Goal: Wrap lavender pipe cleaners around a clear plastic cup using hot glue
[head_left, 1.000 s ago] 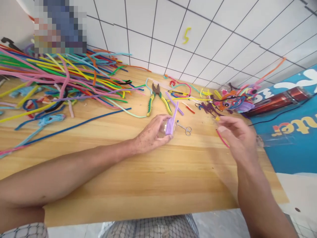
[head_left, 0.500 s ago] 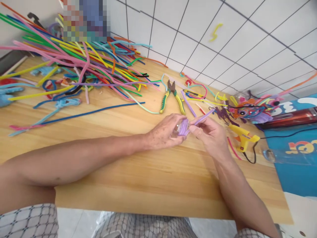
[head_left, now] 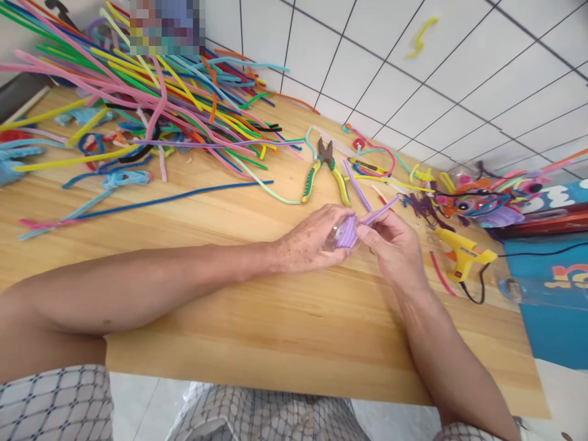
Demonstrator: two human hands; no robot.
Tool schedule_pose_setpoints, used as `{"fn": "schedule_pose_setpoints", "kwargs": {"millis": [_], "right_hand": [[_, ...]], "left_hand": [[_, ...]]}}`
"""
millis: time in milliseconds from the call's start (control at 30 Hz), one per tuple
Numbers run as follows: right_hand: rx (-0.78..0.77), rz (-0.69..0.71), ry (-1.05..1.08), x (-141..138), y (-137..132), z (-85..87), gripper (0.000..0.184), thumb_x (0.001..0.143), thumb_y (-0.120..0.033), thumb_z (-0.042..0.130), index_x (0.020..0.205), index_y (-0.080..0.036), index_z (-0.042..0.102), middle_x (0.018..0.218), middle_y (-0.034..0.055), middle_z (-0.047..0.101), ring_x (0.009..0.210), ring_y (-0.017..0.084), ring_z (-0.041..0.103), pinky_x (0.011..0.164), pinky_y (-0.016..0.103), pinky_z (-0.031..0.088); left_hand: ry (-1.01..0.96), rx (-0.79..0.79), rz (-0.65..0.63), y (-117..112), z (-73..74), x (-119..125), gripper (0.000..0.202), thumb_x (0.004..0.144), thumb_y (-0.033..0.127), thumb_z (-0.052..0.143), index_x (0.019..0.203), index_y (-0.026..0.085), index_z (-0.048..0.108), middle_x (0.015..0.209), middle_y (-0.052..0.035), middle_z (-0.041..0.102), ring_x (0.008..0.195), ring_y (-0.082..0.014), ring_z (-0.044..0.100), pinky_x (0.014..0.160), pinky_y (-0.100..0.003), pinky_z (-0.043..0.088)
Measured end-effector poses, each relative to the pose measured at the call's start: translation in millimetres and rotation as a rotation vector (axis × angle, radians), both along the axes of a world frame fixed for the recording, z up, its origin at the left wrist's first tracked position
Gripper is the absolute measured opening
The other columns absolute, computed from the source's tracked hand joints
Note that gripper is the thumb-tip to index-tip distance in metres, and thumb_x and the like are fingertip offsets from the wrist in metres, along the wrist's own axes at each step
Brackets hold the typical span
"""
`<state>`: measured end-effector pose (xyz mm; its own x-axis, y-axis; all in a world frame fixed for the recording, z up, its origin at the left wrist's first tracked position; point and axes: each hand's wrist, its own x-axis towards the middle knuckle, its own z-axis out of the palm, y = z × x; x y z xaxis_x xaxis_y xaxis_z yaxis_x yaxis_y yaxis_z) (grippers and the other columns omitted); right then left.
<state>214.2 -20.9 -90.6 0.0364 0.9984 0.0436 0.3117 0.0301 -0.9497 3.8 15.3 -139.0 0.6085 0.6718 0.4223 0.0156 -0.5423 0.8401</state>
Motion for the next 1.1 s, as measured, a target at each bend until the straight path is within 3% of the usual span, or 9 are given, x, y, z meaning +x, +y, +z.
{"fn": "schedule_pose_setpoints", "kwargs": {"millis": [200, 567, 800, 933, 1000, 1100], "right_hand": [[-0.010, 0.008, 0.039, -2.6, 0.5, -3.1, 0.035, 0.078, -0.052, 0.095, 0.094, -0.027, 0.078, 0.083, -0.0009, 0.073, 0.076, 0.018, 0.065, 0.072, 0.033, 0.058], [-0.065, -0.012, 0.097, -8.2, 1.5, -2.0, 0.038, 0.078, -0.053, 0.093, 0.092, -0.026, 0.071, 0.082, -0.0015, 0.068, 0.073, 0.017, 0.061, 0.071, 0.033, 0.054], [-0.018, -0.042, 0.057, -6.4, 2.6, -11.7, 0.040, 0.081, -0.052, 0.090, 0.100, -0.028, 0.065, 0.085, -0.0020, 0.066, 0.072, 0.017, 0.062, 0.068, 0.033, 0.055], [0.147, -0.086, -0.045, -6.9, -0.5, -12.9, 0.041, 0.086, -0.050, 0.085, 0.114, -0.029, 0.065, 0.092, -0.0003, 0.067, 0.082, 0.020, 0.066, 0.076, 0.037, 0.060], [0.290, -0.083, -0.194, -5.5, -4.9, -9.1, 0.041, 0.091, -0.048, 0.081, 0.124, -0.030, 0.065, 0.109, 0.0045, 0.071, 0.098, 0.024, 0.071, 0.088, 0.043, 0.062], [0.512, 0.032, -0.482, -1.1, -11.8, -1.6, 0.046, 0.093, -0.043, 0.077, 0.135, -0.032, 0.064, 0.139, 0.0109, 0.068, 0.130, 0.035, 0.067, 0.109, 0.057, 0.059]], "left_hand": [[-0.003, -0.059, -0.013, -0.9, 4.5, -2.7, 0.052, 0.096, 0.032, 0.066, 0.144, 0.018, 0.052, 0.146, -0.0183, 0.064, 0.134, -0.0326, 0.064, 0.117, -0.050, 0.056], [-0.044, -0.141, -0.040, 0.1, 6.0, -1.7, 0.043, 0.105, 0.046, 0.060, 0.138, 0.019, 0.057, 0.131, -0.0151, 0.069, 0.128, -0.0328, 0.065, 0.113, -0.052, 0.056], [-0.061, -0.229, -0.040, -0.8, 6.0, -1.4, 0.045, 0.104, 0.049, 0.062, 0.138, 0.019, 0.058, 0.130, -0.0138, 0.068, 0.122, -0.0311, 0.068, 0.105, -0.048, 0.060], [-0.046, -0.307, -0.053, 0.4, 9.3, -3.3, 0.042, 0.102, 0.042, 0.062, 0.137, 0.019, 0.056, 0.136, -0.0148, 0.067, 0.123, -0.0304, 0.067, 0.105, -0.049, 0.060], [-0.056, -0.356, -0.062, 1.5, 10.7, -4.0, 0.041, 0.102, 0.042, 0.063, 0.135, 0.020, 0.056, 0.138, -0.0141, 0.067, 0.124, -0.0302, 0.067, 0.106, -0.050, 0.060], [-0.111, -0.428, -0.080, 2.9, 11.0, -3.7, 0.042, 0.101, 0.046, 0.064, 0.135, 0.022, 0.055, 0.137, -0.0133, 0.067, 0.127, -0.0303, 0.067, 0.107, -0.049, 0.060]]}}
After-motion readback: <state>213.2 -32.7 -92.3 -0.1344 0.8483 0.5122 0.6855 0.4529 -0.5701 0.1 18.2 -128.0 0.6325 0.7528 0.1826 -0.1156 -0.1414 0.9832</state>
